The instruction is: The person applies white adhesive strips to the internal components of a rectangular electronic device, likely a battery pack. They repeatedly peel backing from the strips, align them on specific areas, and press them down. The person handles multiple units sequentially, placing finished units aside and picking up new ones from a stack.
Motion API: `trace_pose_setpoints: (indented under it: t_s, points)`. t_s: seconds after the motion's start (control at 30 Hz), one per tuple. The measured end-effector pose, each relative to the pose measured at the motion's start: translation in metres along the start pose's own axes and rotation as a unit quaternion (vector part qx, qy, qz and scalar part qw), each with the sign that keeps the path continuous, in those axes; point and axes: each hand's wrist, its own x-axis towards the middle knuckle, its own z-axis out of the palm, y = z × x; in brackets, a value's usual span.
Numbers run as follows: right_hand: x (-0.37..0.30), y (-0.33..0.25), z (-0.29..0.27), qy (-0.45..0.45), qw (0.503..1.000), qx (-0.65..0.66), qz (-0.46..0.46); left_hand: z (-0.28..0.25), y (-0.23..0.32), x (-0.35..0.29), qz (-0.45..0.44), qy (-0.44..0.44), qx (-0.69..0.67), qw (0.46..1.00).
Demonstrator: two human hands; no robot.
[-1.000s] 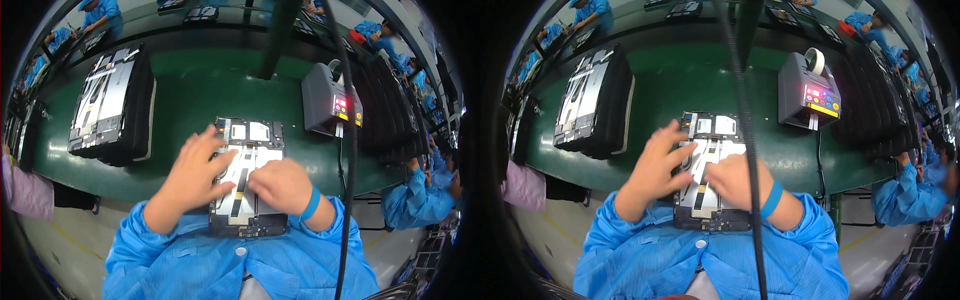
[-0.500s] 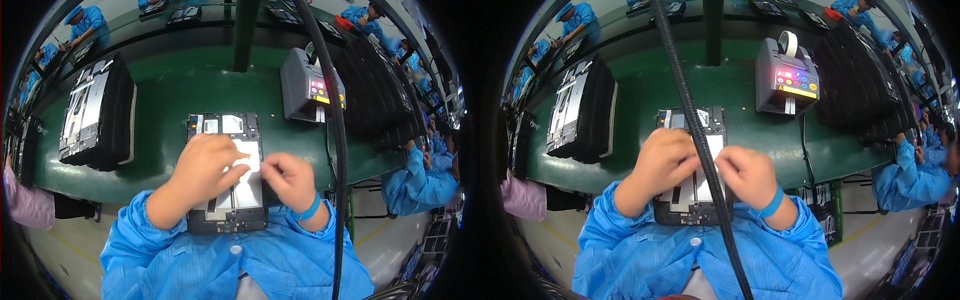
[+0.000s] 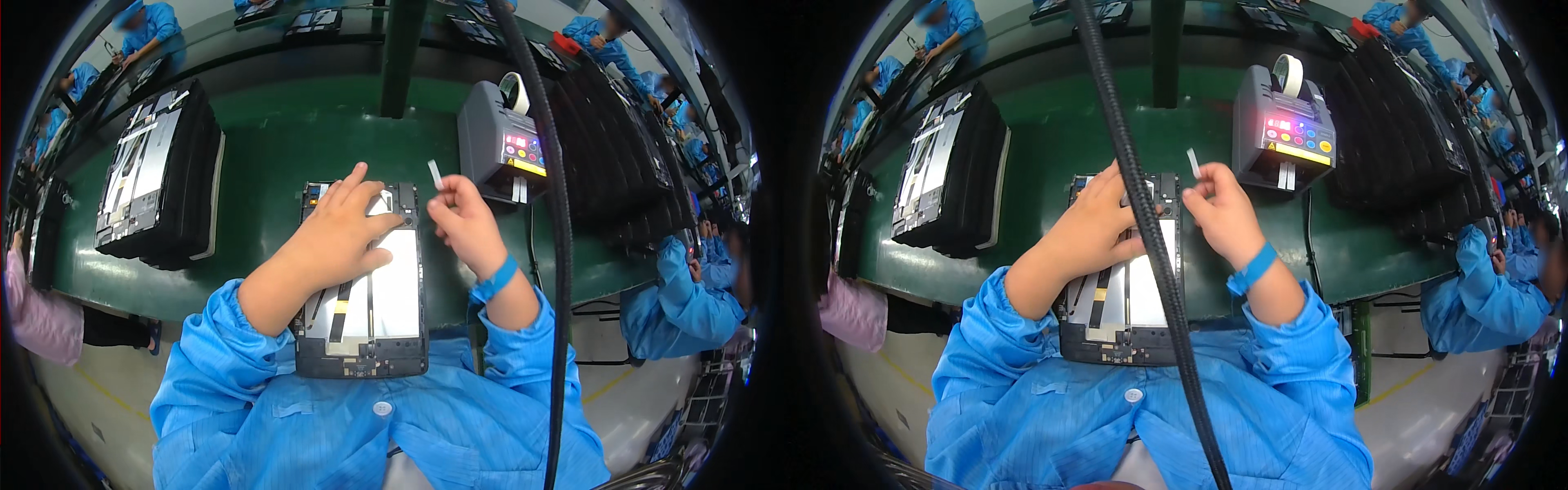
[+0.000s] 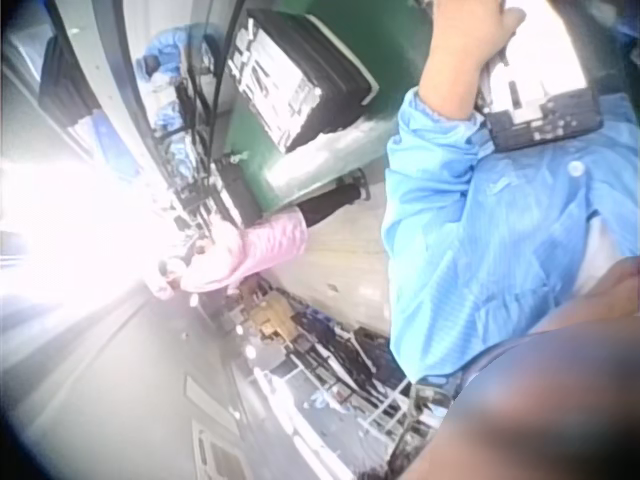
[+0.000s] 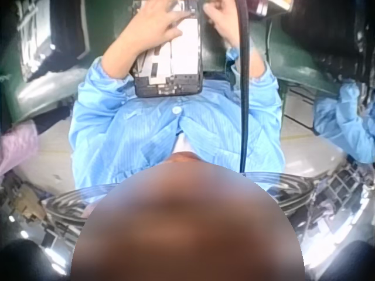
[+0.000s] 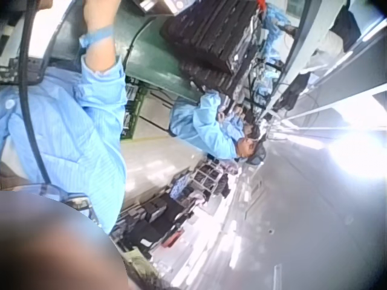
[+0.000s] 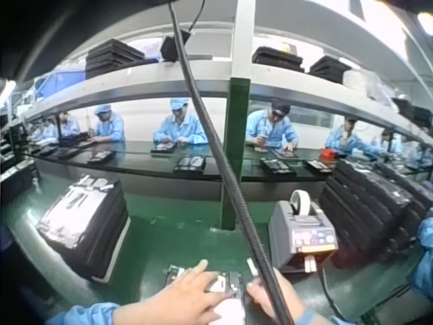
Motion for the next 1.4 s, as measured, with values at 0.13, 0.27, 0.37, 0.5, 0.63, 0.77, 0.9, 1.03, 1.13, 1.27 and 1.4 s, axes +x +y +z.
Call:
trace_pose_setpoints:
  t_s: [0.13,0.27,0.37,0.5,0.63,0.77,0.9,1.03,1.13,1.27,1.4]
  points:
    - [0.033,0.02,0.014,-0.035,0.984,-0.157,-0.081,0.004,-0.005,0.003,-0.015,0.007,-0.016,1.0]
    - [0.032,0.004,0.008,-0.111,0.993,-0.004,0.041,0.006,-0.008,0.005,-0.041,0.008,-0.017,0.999]
    - [0.031,0.006,0.008,-0.112,0.992,0.014,0.057,0.007,-0.01,0.007,-0.057,0.006,-0.029,0.998]
    - [0.027,0.011,0.01,-0.084,0.993,0.059,0.06,0.005,-0.004,0.006,-0.025,0.009,0.025,0.999]
    - [0.026,0.014,0.006,-0.089,0.992,0.072,0.052,0.002,-0.002,0.002,-0.019,-0.011,0.067,0.998]
    - [0.035,0.013,-0.01,-0.116,0.985,-0.083,-0.098,0.006,-0.006,-0.001,-0.044,0.006,0.055,0.997]
    - [0.036,-0.016,-0.011,-0.237,0.943,-0.205,-0.11,0.006,-0.01,0.0,-0.082,-0.011,0.009,0.997]
    - [0.045,-0.019,-0.005,-0.274,0.892,-0.323,-0.157,0.006,-0.016,0.003,-0.115,-0.012,-0.06,0.991]
    - [0.05,-0.023,-0.003,-0.281,0.877,-0.355,-0.16,0.006,-0.018,0.007,-0.145,-0.025,-0.092,0.985]
    - [0.052,-0.022,0.0,-0.278,0.866,-0.381,-0.167,0.005,-0.012,0.011,-0.199,-0.028,-0.106,0.974]
    - [0.053,-0.024,0.001,-0.292,0.859,-0.394,-0.147,0.01,-0.007,0.019,-0.22,-0.008,-0.084,0.972]
